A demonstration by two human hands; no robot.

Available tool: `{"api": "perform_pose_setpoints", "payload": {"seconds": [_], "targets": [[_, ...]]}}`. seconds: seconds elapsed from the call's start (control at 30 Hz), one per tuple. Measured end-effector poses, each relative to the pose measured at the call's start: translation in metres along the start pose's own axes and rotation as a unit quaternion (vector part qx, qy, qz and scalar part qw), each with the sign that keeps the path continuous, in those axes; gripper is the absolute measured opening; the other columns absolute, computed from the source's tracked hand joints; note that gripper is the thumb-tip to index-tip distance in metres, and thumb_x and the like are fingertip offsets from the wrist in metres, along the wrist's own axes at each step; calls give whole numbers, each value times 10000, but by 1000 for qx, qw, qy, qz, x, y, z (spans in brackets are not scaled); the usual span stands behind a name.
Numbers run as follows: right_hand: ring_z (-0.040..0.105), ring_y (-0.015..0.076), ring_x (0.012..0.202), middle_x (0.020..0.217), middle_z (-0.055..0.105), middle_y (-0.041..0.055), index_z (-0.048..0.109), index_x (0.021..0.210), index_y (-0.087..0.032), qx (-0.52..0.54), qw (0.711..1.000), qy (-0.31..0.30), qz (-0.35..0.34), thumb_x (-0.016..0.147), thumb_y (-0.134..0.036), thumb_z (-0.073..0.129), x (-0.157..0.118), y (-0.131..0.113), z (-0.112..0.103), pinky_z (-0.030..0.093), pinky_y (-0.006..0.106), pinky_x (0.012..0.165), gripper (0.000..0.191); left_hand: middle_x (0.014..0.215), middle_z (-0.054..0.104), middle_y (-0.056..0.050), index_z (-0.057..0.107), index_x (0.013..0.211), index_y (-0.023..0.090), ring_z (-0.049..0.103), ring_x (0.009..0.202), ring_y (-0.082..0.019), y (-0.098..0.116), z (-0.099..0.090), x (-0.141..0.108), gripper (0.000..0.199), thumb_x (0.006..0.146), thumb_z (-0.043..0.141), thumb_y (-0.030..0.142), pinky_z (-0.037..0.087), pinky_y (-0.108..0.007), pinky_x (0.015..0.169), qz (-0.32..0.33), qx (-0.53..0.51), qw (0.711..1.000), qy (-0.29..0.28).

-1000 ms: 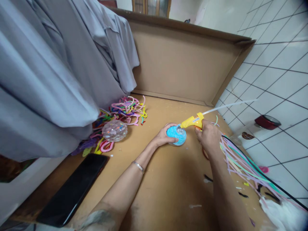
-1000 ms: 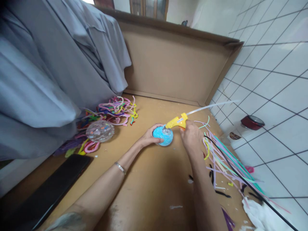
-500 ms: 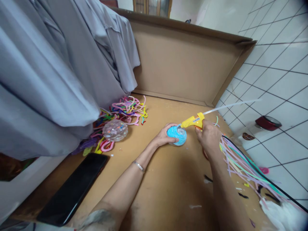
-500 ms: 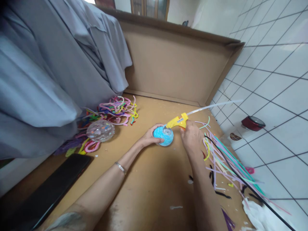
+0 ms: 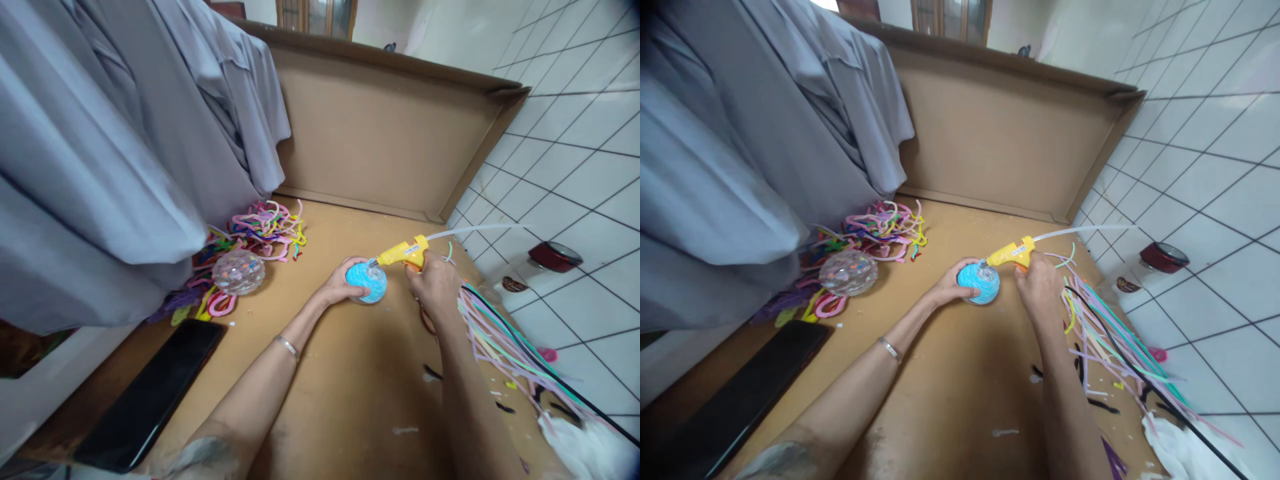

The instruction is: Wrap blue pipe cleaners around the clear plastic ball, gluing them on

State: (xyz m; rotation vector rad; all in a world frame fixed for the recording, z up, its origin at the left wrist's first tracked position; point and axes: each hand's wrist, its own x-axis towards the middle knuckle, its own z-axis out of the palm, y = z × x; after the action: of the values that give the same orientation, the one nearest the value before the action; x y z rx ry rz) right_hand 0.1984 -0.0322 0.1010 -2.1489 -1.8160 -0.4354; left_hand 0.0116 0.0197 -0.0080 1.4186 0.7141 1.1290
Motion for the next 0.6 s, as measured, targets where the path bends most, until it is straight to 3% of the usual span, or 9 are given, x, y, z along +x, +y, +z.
{"api": "perform_pose_setpoints", "payload": {"seconds": [0.27, 0.6], "targets": [[627, 266, 793, 905, 678, 159, 610, 1033, -97, -7, 997, 3, 78, 879, -430, 481, -3, 3, 11, 320, 300, 594, 389, 1270, 593, -100, 543, 1222, 170, 575, 1132, -270, 1, -1, -1, 821, 471, 856, 282, 445, -385, 1007, -15, -17, 1000, 3], [679, 295, 848, 933, 682, 211, 559, 1097, -43, -54, 973, -63, 213, 922, -417, 413, -58, 42, 54, 462, 341, 691, 438, 1212, 612, -90, 525, 1223, 166, 584, 1080, -256, 4, -2, -2, 807, 490, 820, 329, 467, -362, 959, -14, -6, 1000, 9]]}}
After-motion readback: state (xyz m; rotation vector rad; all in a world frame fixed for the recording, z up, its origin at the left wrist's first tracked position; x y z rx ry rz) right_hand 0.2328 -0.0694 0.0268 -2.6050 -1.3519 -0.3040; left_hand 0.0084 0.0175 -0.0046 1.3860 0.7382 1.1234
